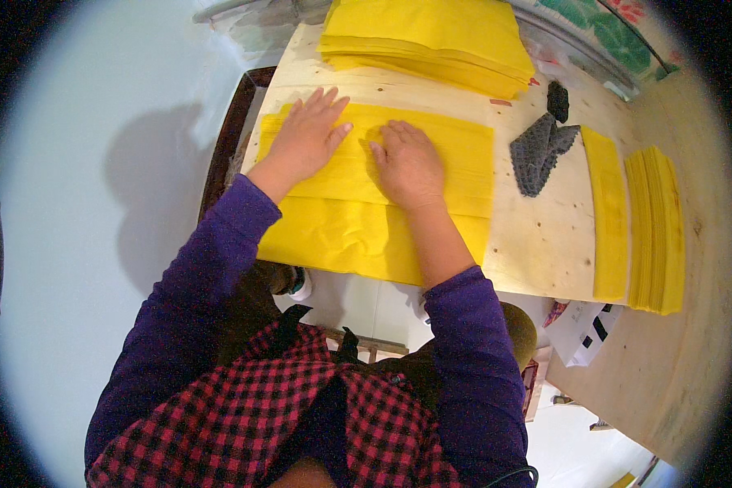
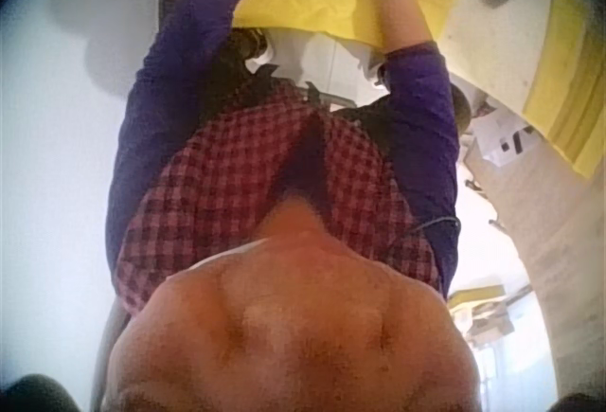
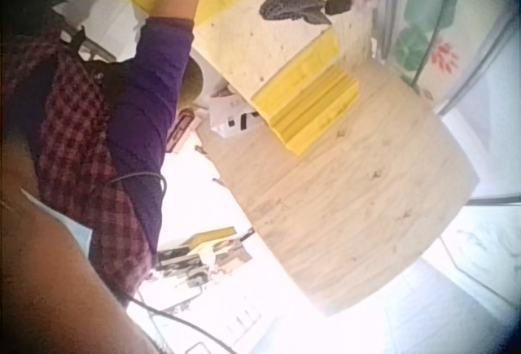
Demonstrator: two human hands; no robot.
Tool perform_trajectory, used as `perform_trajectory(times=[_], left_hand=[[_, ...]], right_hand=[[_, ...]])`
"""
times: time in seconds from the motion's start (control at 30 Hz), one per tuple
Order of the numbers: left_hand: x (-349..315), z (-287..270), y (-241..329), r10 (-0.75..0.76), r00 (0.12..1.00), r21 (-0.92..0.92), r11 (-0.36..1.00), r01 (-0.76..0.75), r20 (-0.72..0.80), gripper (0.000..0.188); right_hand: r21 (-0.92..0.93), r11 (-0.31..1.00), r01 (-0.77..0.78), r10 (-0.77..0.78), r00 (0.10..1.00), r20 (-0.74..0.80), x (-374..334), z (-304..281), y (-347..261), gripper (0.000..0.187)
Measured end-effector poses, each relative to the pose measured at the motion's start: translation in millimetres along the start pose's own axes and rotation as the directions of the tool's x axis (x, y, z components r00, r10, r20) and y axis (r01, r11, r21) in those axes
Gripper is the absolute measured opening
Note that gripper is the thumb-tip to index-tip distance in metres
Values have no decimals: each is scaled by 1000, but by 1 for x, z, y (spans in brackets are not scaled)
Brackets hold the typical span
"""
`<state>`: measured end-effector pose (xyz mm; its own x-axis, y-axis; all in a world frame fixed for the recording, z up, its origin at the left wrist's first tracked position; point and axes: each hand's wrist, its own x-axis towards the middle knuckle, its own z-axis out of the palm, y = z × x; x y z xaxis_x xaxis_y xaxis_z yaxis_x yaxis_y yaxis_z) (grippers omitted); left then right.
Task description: The person repeatedly folds large yellow sheets on a wooden table, pressing the creases and stacking the folded pieces. The person handles the sheets one at a time, aligning edges and smoothing folds before moving to the next sheet.
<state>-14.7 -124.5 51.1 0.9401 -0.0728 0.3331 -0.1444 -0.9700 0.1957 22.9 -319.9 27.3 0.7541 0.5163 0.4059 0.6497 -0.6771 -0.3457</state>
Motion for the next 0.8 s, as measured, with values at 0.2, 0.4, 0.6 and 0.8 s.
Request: perform_trajectory(times=[0.2,0.4,0.6,0.8], left_hand=[[-27,23,4,-38,998,-3,999,39,48,52],[-29,21,7,-20,1000,-1,1000,20,20,51],[-32,19,6,9,1000,11,1000,-9,-13,47],[-32,21,4,-4,1000,38,999,4,-3,44]], right_hand=[[33,999,-4,4,1000,-2,0,1,2,37],[111,993,-34,35,999,-5,8,-6,-2,41],[62,998,-19,14,996,88,37,11,-46,58],[-58,983,-176,185,941,283,36,26,-51,74]])
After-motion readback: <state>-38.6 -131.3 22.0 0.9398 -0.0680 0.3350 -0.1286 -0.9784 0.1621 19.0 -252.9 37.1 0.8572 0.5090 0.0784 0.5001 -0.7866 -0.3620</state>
